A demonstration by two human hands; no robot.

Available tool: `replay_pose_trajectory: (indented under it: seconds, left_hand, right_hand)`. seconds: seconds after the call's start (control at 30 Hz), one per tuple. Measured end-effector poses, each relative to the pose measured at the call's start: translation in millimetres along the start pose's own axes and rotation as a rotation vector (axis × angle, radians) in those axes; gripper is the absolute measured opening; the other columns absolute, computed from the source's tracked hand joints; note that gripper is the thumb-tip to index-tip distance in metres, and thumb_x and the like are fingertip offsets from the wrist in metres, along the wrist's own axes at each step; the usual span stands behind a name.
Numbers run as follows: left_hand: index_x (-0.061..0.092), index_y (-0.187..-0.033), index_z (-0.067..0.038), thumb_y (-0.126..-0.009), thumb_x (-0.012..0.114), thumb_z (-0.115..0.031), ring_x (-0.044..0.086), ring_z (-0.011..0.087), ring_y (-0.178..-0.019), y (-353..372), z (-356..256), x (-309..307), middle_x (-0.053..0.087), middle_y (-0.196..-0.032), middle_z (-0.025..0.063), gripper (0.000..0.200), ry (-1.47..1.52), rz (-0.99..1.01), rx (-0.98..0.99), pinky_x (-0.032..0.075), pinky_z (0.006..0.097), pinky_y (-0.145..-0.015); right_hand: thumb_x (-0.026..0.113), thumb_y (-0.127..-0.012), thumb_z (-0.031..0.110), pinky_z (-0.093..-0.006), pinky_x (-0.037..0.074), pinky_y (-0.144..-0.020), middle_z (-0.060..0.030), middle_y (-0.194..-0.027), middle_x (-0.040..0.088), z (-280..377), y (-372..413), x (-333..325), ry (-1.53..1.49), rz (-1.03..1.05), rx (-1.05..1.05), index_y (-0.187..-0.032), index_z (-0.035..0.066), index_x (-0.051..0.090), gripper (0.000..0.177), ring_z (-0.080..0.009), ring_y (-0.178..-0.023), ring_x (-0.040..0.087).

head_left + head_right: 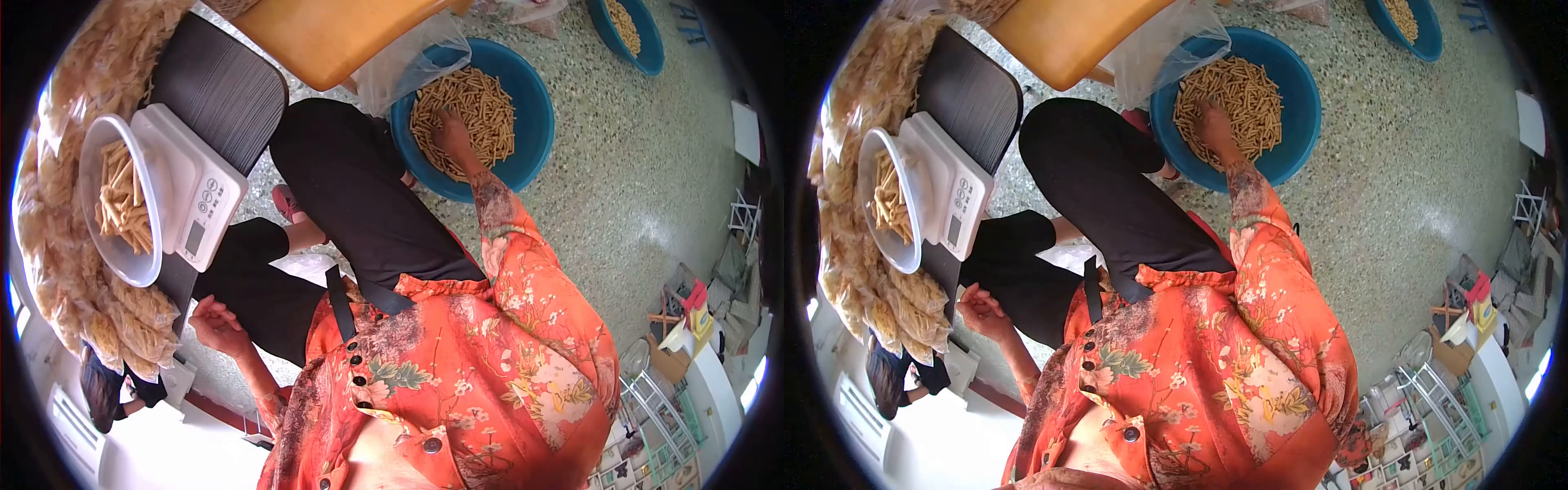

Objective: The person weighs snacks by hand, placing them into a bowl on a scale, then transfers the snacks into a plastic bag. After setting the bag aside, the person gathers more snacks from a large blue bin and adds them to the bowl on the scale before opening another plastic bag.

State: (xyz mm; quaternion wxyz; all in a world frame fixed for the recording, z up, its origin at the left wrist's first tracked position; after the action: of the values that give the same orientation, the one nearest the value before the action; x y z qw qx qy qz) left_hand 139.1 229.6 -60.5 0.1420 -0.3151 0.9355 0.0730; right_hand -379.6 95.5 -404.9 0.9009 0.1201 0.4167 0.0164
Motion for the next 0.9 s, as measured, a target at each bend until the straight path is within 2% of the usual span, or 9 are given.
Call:
replay_pose_trajectory:
  seconds: [0.07,0.2,0.27,0.33,0.43,0.5,0.6,0.83,0.9]
  left_hand:
    - [0.065,-0.098,0.004,-0.107,0.032,-0.047,0.048,0.0080,-0.045,-1,1,-2,0.060,-0.067,0.0059,0.061,-0.033,-0.003,0.010,0.032,0.0171,-0.037]
    - [0.065,-0.098,0.005,-0.107,0.035,-0.039,0.047,0.0068,-0.042,3,1,-11,0.061,-0.066,0.0059,0.054,-0.123,-0.033,0.048,0.032,0.0182,-0.036]
    - [0.064,-0.096,0.004,-0.106,0.035,-0.038,0.048,0.0073,-0.043,4,0,-12,0.062,-0.069,0.0070,0.052,-0.115,-0.039,0.051,0.032,0.0180,-0.036]
    - [0.064,-0.097,0.004,-0.106,0.036,-0.038,0.049,0.0075,-0.045,5,-1,-13,0.061,-0.070,0.0076,0.051,-0.079,-0.012,0.057,0.032,0.0177,-0.036]
    - [0.064,-0.098,0.005,-0.106,0.036,-0.038,0.050,0.0075,-0.046,7,-2,-10,0.061,-0.070,0.0075,0.052,-0.064,-0.018,0.046,0.033,0.0176,-0.036]
    - [0.064,-0.098,0.005,-0.106,0.037,-0.038,0.050,0.0076,-0.046,7,-3,-10,0.061,-0.071,0.0072,0.052,-0.040,-0.021,0.029,0.033,0.0175,-0.036]
    - [0.064,-0.097,0.004,-0.106,0.039,-0.041,0.050,0.0069,-0.048,7,-6,-8,0.061,-0.071,0.0063,0.053,-0.069,0.003,0.044,0.033,0.0169,-0.037]
    - [0.066,-0.097,0.004,-0.106,0.042,-0.038,0.050,0.0054,-0.049,7,3,-1,0.062,-0.073,0.0061,0.049,-0.006,0.043,0.129,0.034,0.0164,-0.039]
    - [0.064,-0.098,0.005,-0.107,0.039,-0.038,0.048,0.0058,-0.047,9,5,0,0.061,-0.072,0.0060,0.051,-0.030,0.040,0.107,0.031,0.0175,-0.037]
  right_hand:
    - [0.070,-0.079,0.011,-0.0479,0.047,-0.097,-0.0233,-0.125,0.060,-3,-19,12,-0.029,0.034,-0.074,-0.131,0.001,0.057,0.054,-0.0439,-0.115,0.057]
    - [0.077,-0.073,0.017,-0.0532,0.042,-0.101,-0.0252,-0.130,0.053,-15,-65,34,0.080,-0.335,-0.348,-0.134,0.003,0.051,0.067,-0.0467,-0.116,0.050]
    - [0.080,-0.072,0.021,-0.0546,0.038,-0.104,-0.0243,-0.134,0.051,-7,-81,27,-0.197,-0.248,-0.139,-0.138,0.004,0.048,0.075,-0.0470,-0.124,0.045]
    - [0.082,-0.070,0.026,-0.0552,0.037,-0.105,-0.0228,-0.136,0.050,-42,-104,47,-0.045,-0.193,-0.133,-0.141,0.006,0.045,0.082,-0.0460,-0.126,0.044]
    - [0.078,-0.076,0.028,-0.0572,0.036,-0.103,-0.0216,-0.137,0.050,-58,-109,42,0.021,-0.245,-0.102,-0.140,0.007,0.048,0.073,-0.0454,-0.122,0.046]
    - [0.070,-0.084,0.029,-0.0575,0.037,-0.100,-0.0215,-0.135,0.052,-47,-107,44,0.623,-0.344,-0.458,-0.135,0.007,0.053,0.059,-0.0450,-0.120,0.047]
    - [0.062,-0.089,0.030,-0.0576,0.038,-0.098,-0.0207,-0.133,0.054,-41,-105,56,0.810,-0.220,-0.413,-0.130,0.008,0.056,0.047,-0.0431,-0.122,0.047]
    - [0.059,-0.090,0.028,-0.0582,0.046,-0.093,-0.0191,-0.122,0.062,9,-44,42,0.548,-0.125,-0.427,-0.122,0.005,0.064,0.040,-0.0430,-0.113,0.058]
    - [0.057,-0.091,0.027,-0.0557,0.044,-0.101,-0.0199,-0.129,0.059,15,-23,47,0.415,-0.126,-0.283,-0.127,0.005,0.062,0.042,-0.0448,-0.120,0.055]
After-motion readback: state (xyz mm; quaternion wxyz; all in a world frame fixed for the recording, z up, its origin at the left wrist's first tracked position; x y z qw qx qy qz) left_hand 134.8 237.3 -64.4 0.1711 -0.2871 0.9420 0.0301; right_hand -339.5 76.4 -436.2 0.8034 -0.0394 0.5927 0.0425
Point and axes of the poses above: each hand's wrist, its own y-axis away from the middle knuckle, its own x-axis out of the palm, z = x × y, the point moved 4 cm from there along -y, towards the middle knuckle
